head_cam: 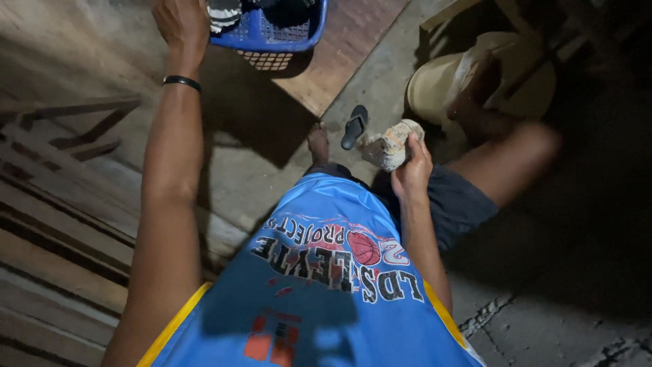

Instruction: The person repeatedly picks up small metal objects from a blue basket, wipes them with a cloth, and places them back into the basket. The person handles the objects one at a time, turning them over to wipe different sides.

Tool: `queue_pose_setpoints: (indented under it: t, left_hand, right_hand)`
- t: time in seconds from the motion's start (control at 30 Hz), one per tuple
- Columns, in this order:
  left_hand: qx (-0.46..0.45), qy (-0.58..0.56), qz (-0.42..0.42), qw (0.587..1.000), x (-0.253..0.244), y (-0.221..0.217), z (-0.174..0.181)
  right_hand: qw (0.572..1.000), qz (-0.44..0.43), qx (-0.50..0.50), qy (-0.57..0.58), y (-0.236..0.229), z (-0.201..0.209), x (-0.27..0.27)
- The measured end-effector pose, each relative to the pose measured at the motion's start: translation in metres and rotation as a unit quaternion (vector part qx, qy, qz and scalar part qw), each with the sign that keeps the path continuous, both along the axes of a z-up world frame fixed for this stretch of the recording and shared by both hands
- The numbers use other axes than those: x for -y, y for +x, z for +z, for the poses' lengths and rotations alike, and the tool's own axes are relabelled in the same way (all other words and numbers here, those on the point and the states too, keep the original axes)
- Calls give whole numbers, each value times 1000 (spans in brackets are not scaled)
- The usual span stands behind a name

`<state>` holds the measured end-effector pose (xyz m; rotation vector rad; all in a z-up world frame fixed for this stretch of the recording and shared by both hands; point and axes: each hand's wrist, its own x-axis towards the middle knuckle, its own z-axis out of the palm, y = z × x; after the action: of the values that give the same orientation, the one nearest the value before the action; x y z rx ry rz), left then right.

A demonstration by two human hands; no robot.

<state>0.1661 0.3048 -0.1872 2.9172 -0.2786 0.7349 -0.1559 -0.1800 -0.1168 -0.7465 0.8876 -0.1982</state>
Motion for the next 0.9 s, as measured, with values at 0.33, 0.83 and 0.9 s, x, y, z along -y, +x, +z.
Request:
queue_pose_setpoints:
  t: [0.33, 0.83, 0.9]
  left_hand:
    - [54, -169, 76, 981, 13, -25, 48]
    - [-180, -668, 94, 716, 197, -274, 105]
    - [-175, -745, 113, 634, 214, -270, 121]
  right_hand:
    - [1000, 25, -12, 0, -12, 29, -39]
    - [930, 256, 69, -255, 35, 75, -97]
    - [913, 292, 82, -274, 42, 73, -107]
